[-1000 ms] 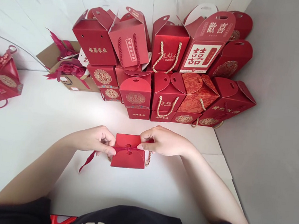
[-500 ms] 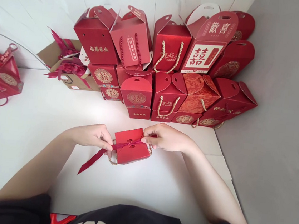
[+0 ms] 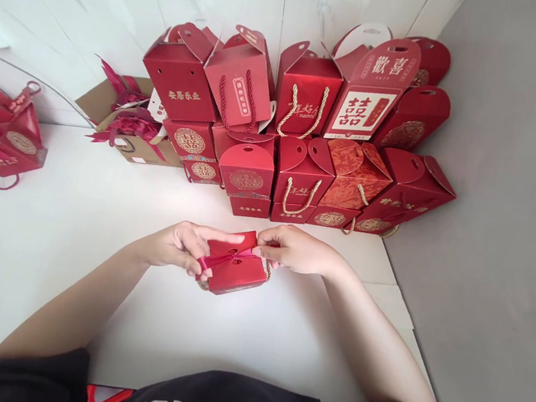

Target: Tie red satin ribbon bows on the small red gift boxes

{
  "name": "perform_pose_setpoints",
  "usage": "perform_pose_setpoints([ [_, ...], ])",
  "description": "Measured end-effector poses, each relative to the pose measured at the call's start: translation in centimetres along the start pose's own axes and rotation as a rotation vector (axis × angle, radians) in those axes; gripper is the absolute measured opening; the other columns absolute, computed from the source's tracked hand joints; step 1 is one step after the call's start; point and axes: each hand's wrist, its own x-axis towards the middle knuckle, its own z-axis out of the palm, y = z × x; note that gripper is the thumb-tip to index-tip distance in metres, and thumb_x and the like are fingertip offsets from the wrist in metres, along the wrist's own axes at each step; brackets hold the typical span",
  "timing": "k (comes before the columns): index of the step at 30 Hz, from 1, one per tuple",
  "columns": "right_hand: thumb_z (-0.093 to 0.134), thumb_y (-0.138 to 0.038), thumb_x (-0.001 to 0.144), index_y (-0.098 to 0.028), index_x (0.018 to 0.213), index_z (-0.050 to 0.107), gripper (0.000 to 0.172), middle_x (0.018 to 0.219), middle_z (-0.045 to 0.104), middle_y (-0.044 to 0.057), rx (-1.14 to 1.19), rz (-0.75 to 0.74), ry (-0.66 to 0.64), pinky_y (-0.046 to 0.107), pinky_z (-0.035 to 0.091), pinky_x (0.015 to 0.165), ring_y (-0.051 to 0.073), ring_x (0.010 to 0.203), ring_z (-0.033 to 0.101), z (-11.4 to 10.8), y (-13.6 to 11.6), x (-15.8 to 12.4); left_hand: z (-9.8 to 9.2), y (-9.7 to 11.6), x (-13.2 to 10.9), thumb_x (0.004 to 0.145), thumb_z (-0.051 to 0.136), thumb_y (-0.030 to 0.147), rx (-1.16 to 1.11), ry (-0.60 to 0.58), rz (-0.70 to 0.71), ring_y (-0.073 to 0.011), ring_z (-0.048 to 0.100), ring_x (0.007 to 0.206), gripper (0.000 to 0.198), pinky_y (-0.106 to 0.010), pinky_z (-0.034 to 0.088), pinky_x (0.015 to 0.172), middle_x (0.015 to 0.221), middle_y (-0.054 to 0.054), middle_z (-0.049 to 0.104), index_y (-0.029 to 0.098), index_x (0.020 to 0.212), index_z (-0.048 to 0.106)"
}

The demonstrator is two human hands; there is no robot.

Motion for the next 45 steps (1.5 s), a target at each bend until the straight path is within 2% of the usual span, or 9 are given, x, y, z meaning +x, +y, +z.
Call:
perform_pose_setpoints([
  [3,0.055,-0.052,0.089,-0.018,0.072,0.054,0.038,0.063,0.053,-0.003,0.030,0.006,-0.002,0.023,0.037,0.058,0.011,0.060,0.048,0.1,0.0,0.0,0.0,-0.2,0.3,0.077,0.074,0.033,-0.053,-0.078,-0.034,-0.0140,0.068,0.060,0.021,-0.027,0.058,0.055,0.119,-0.018,0.068,0.016,0.089,0.080],
  [8,0.054,-0.047,0.091,-0.015,0.078,0.062,0.035,0.076,0.060,0.001,0.156,-0.100,-0.064,0.025,0.041,0.067,0.012,0.070,0.052,-0.3,-0.2,0.2,-0.3,0.3,0.4,0.080,0.072,0.035,0.037,0.108,-0.096,-0.0123,0.067,0.056,0.025,-0.020,0.055,0.053,0.081,-0.010,0.076,0.014,0.090,0.079],
  [12,0.062,-0.041,0.088,-0.013,0.080,0.066,0.030,0.075,0.061,0.002,0.391,-0.149,-0.101,0.026,0.043,0.068,0.011,0.067,0.053,-0.5,0.7,0.9,0.0,0.9,0.4,0.080,0.071,0.040,0.039,0.263,-0.173,-0.0103,0.066,0.055,0.027,-0.019,0.053,0.052,0.087,-0.011,0.077,0.014,0.085,0.079],
  [16,0.069,-0.039,0.084,-0.013,0.086,0.072,0.026,0.075,0.065,0.003,0.653,-0.203,0.019,0.025,0.048,0.061,0.011,0.063,0.058,0.3,1.8,1.9,0.5,1.3,0.5,0.080,0.071,0.042,0.022,0.362,-0.175,-0.0115,0.069,0.062,0.028,-0.018,0.052,0.053,0.088,-0.010,0.077,0.016,0.085,0.078],
  [22,0.069,-0.037,0.085,-0.016,0.086,0.078,0.023,0.117,0.066,0.010,0.714,-0.290,0.127,0.022,0.054,0.064,0.012,0.076,0.066,2.2,1.6,2.9,0.7,1.5,0.5,0.081,0.070,0.042,0.053,0.378,-0.182,-0.0152,0.072,0.076,0.028,-0.019,0.054,0.062,0.090,-0.010,0.077,0.016,0.086,0.078],
  [28,0.070,-0.040,0.084,-0.015,0.093,0.075,0.028,0.074,0.074,0.006,0.800,-0.241,0.211,0.023,0.055,0.060,0.012,0.062,0.066,3.5,1.9,3.6,0.1,1.4,0.4,0.080,0.070,0.039,0.071,0.326,-0.173,-0.0153,0.070,0.073,0.027,-0.020,0.054,0.058,0.093,-0.010,0.076,0.016,0.093,0.077],
  [36,0.069,-0.043,0.085,-0.020,0.106,0.073,0.032,0.091,0.076,0.008,0.883,-0.213,0.187,0.027,0.059,0.071,0.016,0.076,0.073,4.3,1.2,3.8,-0.8,1.4,1.0,0.079,0.072,0.037,0.088,0.343,-0.186,-0.0129,0.067,0.066,0.030,-0.019,0.051,0.053,0.085,-0.007,0.075,0.018,0.101,0.075],
  [40,0.069,-0.041,0.084,-0.018,0.099,0.076,0.029,0.083,0.076,0.006,0.810,-0.229,0.179,0.027,0.058,0.073,0.014,0.073,0.071,4.2,1.3,3.9,-1.1,1.5,1.0,0.080,0.070,0.036,0.127,0.268,-0.151,-0.0119,0.065,0.064,0.028,-0.019,0.048,0.054,0.075,-0.005,0.073,0.017,0.099,0.076],
  [45,0.073,-0.040,0.080,-0.018,0.103,0.075,0.032,0.058,0.064,-0.002,0.669,-0.209,0.199,0.022,0.047,0.047,0.008,0.044,0.053,3.8,1.4,3.9,-1.0,1.7,0.9,0.077,0.073,0.037,0.142,0.192,-0.158,-0.0124,0.062,0.060,0.028,-0.022,0.049,0.057,0.068,-0.004,0.071,0.014,0.091,0.077],
])
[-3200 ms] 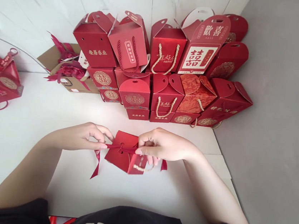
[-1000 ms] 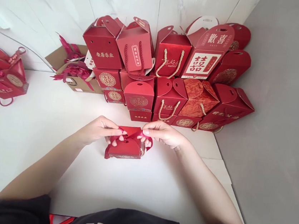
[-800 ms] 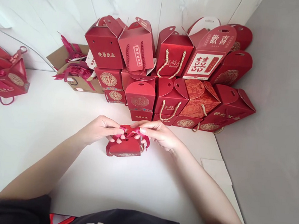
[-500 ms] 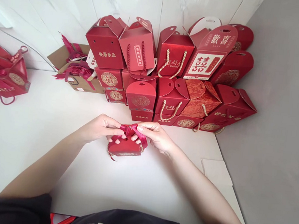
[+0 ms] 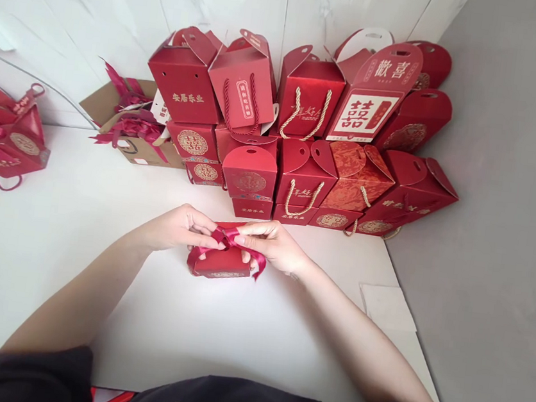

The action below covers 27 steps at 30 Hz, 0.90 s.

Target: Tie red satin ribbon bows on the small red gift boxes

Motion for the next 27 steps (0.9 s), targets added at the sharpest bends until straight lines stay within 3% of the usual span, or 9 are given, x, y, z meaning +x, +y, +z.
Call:
perform_pose_setpoints([
  [2,0.071,-0.040,0.082,-0.020,0.103,0.076,0.029,0.065,0.064,-0.001,-0.078,-0.054,-0.018,0.023,0.045,0.045,0.008,0.045,0.051,0.1,-0.2,0.1,0.2,0.0,0.0,0.076,0.074,0.035,-0.035,-0.005,-0.005,-0.0129,0.063,0.063,0.028,-0.024,0.051,0.062,0.071,-0.004,0.072,0.015,0.095,0.077],
  [6,0.058,-0.032,0.093,-0.026,0.107,0.075,0.023,0.091,0.065,0.004,-0.379,-0.201,-0.065,0.025,0.049,0.067,0.012,0.074,0.060,0.5,-1.4,0.3,0.5,-0.1,0.1,0.076,0.074,0.035,-0.039,0.022,-0.002,-0.0138,0.064,0.066,0.033,-0.025,0.052,0.065,0.077,-0.005,0.074,0.016,0.103,0.075],
  [12,0.044,-0.020,0.099,-0.030,0.118,0.070,0.033,0.090,0.060,0.003,-0.725,-0.265,-0.150,0.024,0.046,0.072,0.012,0.080,0.058,1.1,-2.9,0.1,0.8,0.3,-0.1,0.075,0.074,0.034,0.012,0.049,0.048,-0.0137,0.064,0.067,0.027,-0.024,0.051,0.063,0.082,-0.004,0.073,0.014,0.093,0.075],
  [17,0.043,-0.021,0.099,-0.031,0.117,0.069,0.033,0.091,0.062,0.004,-0.911,-0.305,-0.107,0.025,0.045,0.071,0.014,0.079,0.059,1.5,-2.9,-0.3,1.0,0.6,-0.5,0.075,0.073,0.037,0.117,0.050,0.024,-0.0115,0.058,0.055,0.025,-0.021,0.043,0.049,0.066,-0.001,0.066,0.013,0.082,0.071],
  [22,0.050,-0.024,0.096,-0.026,0.108,0.072,0.025,0.100,0.069,0.003,-0.795,-0.265,-0.087,0.027,0.049,0.077,0.015,0.082,0.065,1.7,-3.4,-0.8,1.4,0.4,-0.4,0.081,0.067,0.028,0.079,0.105,0.061,-0.0135,0.065,0.070,0.016,-0.023,0.051,0.064,0.078,-0.003,0.072,0.014,0.086,0.074],
  [27,0.064,-0.036,0.088,-0.019,0.094,0.063,0.018,0.071,0.067,0.000,-0.369,0.020,-0.106,0.021,0.049,0.052,0.012,0.057,0.065,1.1,-3.4,-0.8,1.2,-0.1,-0.2,0.079,0.070,0.027,0.048,0.087,0.043,-0.0136,0.066,0.071,0.020,-0.023,0.052,0.064,0.082,-0.005,0.073,0.014,0.094,0.073],
])
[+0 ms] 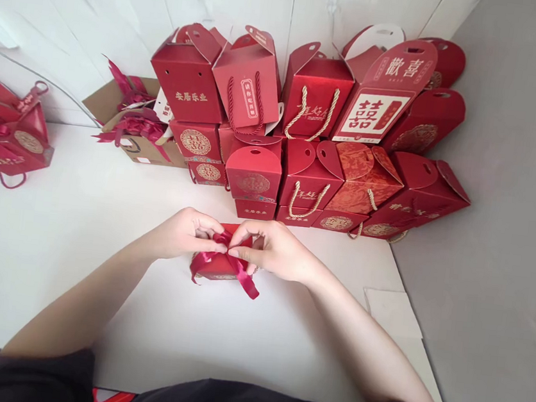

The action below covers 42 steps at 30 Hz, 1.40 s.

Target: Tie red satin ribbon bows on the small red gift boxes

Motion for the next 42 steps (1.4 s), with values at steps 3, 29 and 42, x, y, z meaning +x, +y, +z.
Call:
perform_pose_setpoints([
  [3,0.067,-0.034,0.086,-0.019,0.090,0.053,0.020,0.083,0.068,0.002,0.194,-0.004,-0.049,0.019,0.048,0.052,0.013,0.067,0.067,-0.1,0.1,0.1,-0.5,-0.1,0.0,0.075,0.074,0.028,0.018,-0.069,0.014,-0.0130,0.064,0.069,0.023,-0.022,0.051,0.063,0.080,-0.004,0.071,0.015,0.094,0.072],
  [29,0.067,-0.035,0.085,-0.020,0.088,0.049,0.023,0.067,0.053,-0.005,0.153,0.084,-0.031,0.024,0.039,0.059,0.010,0.059,0.050,-0.7,0.0,-0.1,-2.8,0.8,-1.2,0.079,0.065,0.049,0.272,-0.162,-0.132,-0.0112,0.054,0.058,0.035,-0.021,0.037,0.052,0.064,-0.002,0.066,0.016,0.070,0.068],
  [42,0.062,-0.033,0.088,-0.019,0.094,0.056,0.016,0.069,0.054,-0.003,-0.093,0.037,-0.069,0.024,0.039,0.060,0.011,0.061,0.051,-2.3,1.5,0.6,-4.8,0.9,-1.9,0.078,0.069,0.039,0.304,-0.347,-0.062,-0.0136,0.060,0.071,0.021,-0.022,0.045,0.062,0.082,-0.004,0.070,0.020,0.080,0.078],
])
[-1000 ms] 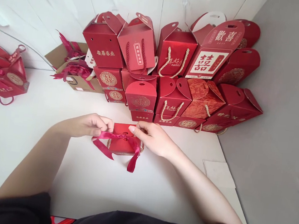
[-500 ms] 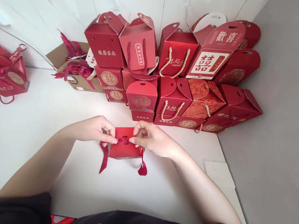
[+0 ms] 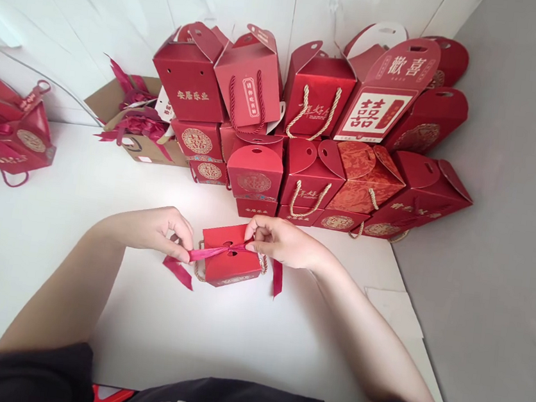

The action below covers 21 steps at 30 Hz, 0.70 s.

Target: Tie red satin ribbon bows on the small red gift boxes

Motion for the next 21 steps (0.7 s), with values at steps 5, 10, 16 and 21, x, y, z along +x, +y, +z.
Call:
perform_pose_setpoints([
  [5,0.061,-0.031,0.088,-0.019,0.102,0.055,0.019,0.067,0.048,-0.006,-0.003,-0.011,0.018,0.023,0.036,0.058,0.009,0.058,0.044,0.1,0.0,0.0,1.1,0.1,1.4,0.077,0.073,0.038,0.082,0.227,0.338,-0.0241,0.057,0.114,0.014,-0.040,0.033,0.110,0.116,-0.007,0.069,0.026,0.078,0.080],
  [10,0.062,-0.031,0.087,-0.019,0.107,0.054,0.025,0.066,0.045,-0.007,0.018,-0.018,0.017,0.023,0.034,0.057,0.008,0.056,0.040,0.0,0.2,0.0,2.6,-0.9,4.0,0.079,0.072,0.037,-0.102,0.246,0.378,-0.0248,0.059,0.118,0.014,-0.051,-0.002,0.120,0.095,-0.006,0.077,0.025,0.078,0.079],
  [16,0.069,-0.034,0.083,-0.018,0.105,0.054,0.031,0.067,0.051,-0.007,0.169,0.006,-0.031,0.022,0.038,0.057,0.008,0.057,0.047,-0.5,0.4,0.2,3.2,-1.5,4.9,0.074,0.077,0.037,-0.064,0.421,0.347,-0.0156,0.066,0.090,0.014,-0.044,0.004,0.121,0.096,-0.003,0.074,0.025,0.078,0.079],
  [21,0.074,-0.039,0.078,-0.016,0.099,0.058,0.035,0.073,0.060,-0.002,0.178,0.063,-0.122,0.025,0.044,0.062,0.010,0.064,0.056,-1.6,0.4,0.2,3.5,-1.9,5.4,0.071,0.080,0.037,-0.089,0.463,0.412,-0.0138,0.066,0.083,0.015,-0.043,0.008,0.120,0.092,-0.004,0.073,0.023,0.076,0.079],
])
